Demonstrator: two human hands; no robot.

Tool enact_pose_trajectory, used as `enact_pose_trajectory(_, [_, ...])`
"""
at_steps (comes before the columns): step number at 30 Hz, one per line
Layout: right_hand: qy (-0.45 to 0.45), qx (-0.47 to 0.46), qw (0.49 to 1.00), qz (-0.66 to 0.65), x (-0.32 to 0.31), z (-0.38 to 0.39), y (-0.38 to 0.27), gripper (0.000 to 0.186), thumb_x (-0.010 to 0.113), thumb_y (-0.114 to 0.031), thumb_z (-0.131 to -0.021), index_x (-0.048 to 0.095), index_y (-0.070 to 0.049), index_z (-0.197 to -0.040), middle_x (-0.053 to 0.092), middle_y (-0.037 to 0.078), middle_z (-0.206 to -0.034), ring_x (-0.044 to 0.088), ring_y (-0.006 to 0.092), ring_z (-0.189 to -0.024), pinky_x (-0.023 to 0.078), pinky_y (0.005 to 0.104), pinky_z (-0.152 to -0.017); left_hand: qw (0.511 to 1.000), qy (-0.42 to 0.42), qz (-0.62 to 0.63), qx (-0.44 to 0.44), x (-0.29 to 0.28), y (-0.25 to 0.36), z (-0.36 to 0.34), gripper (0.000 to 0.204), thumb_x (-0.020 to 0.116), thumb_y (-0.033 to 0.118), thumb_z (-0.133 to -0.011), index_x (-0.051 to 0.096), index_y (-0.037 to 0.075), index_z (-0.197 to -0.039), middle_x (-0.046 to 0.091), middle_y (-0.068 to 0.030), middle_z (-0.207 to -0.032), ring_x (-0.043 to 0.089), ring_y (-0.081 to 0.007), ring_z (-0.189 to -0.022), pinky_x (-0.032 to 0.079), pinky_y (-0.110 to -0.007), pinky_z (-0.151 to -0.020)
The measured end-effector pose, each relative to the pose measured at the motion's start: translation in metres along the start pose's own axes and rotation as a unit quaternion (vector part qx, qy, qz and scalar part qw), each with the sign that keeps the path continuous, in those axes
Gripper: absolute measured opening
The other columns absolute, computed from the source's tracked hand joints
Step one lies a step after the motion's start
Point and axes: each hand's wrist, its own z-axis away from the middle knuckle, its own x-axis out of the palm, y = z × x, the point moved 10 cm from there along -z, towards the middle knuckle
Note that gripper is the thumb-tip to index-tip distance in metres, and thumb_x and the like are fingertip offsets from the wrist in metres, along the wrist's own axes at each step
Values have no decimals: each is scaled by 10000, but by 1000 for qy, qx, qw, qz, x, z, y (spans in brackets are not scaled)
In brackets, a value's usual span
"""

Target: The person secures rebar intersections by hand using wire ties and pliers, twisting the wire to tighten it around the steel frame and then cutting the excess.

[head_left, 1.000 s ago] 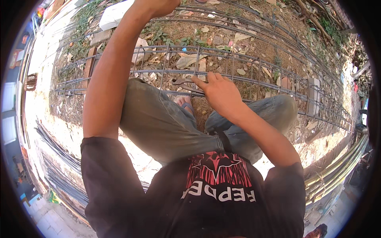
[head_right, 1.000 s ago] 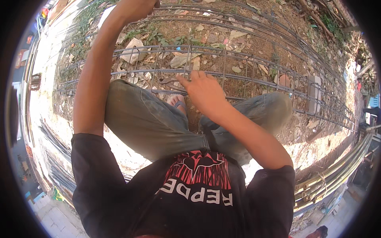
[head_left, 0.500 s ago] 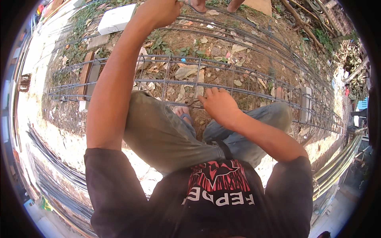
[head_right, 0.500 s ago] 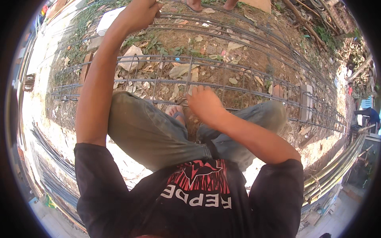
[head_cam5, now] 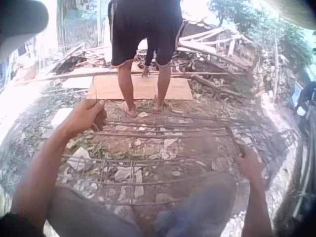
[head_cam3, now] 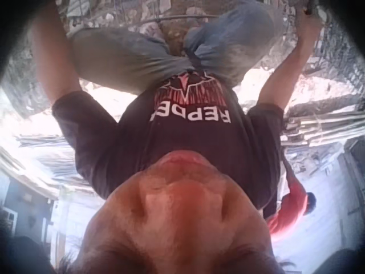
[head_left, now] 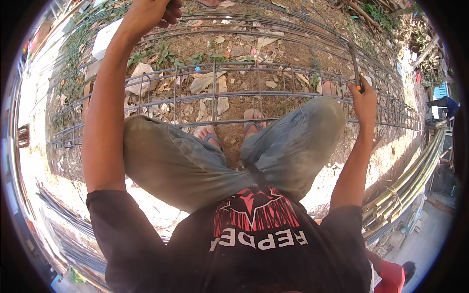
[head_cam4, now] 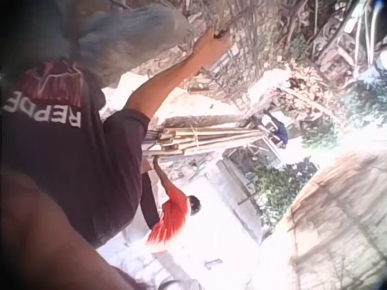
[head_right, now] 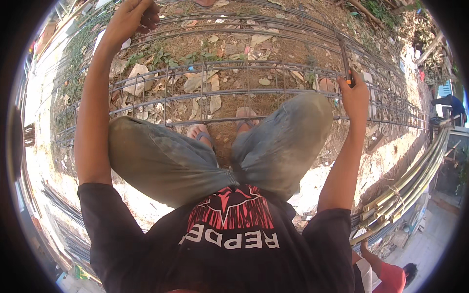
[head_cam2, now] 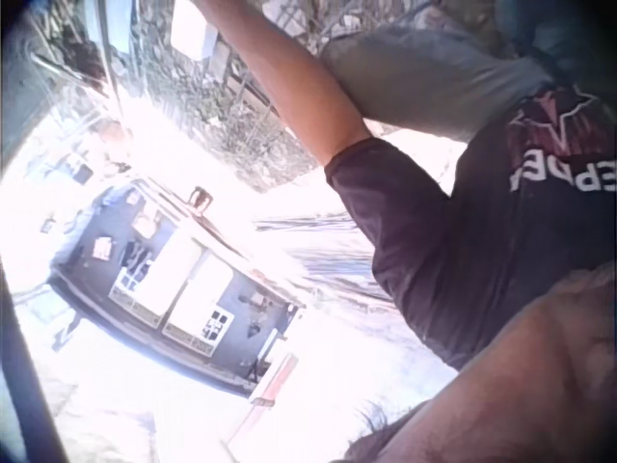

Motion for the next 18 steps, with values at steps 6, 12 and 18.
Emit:
enact_pose_trajectory(6, [-36, 67, 997, 6, 111, 45, 109, 510, 751, -279, -779, 642, -7, -1198, 706, 201, -941, 687, 366, -909, 522, 446, -789, 997, -27, -31, 67, 35, 41, -4, 599, 469, 569, -999, 632, 22, -817, 643, -62, -707, 656, -146, -653, 550, -275, -627])
enact_pose_trajectory(12, [33, 125, 991, -40, 148, 66, 128, 478, 766, -275, -779, 641, -33, -1173, 686, 187, -946, 668, 371, -918, 519, 464, -777, 987, -105, -119, -6, 61, 8, 2, 539, 454, 498, -1027, 651, 26, -858, 662, -48, -736, 620, -107, -610, 496, -245, -545])
enact_pose_trajectory(18, [119, 234, 959, -106, 127, 83, 204, 508, 766, -258, -781, 634, -50, -1226, 688, 155, -971, 673, 339, -908, 517, 462, -785, 932, -254, -223, -132, 97, -106, 29, 499, 447, 361, -1040, 705, -54, -938, 700, -107, -775, 651, -158, -633, 532, -307, -591])
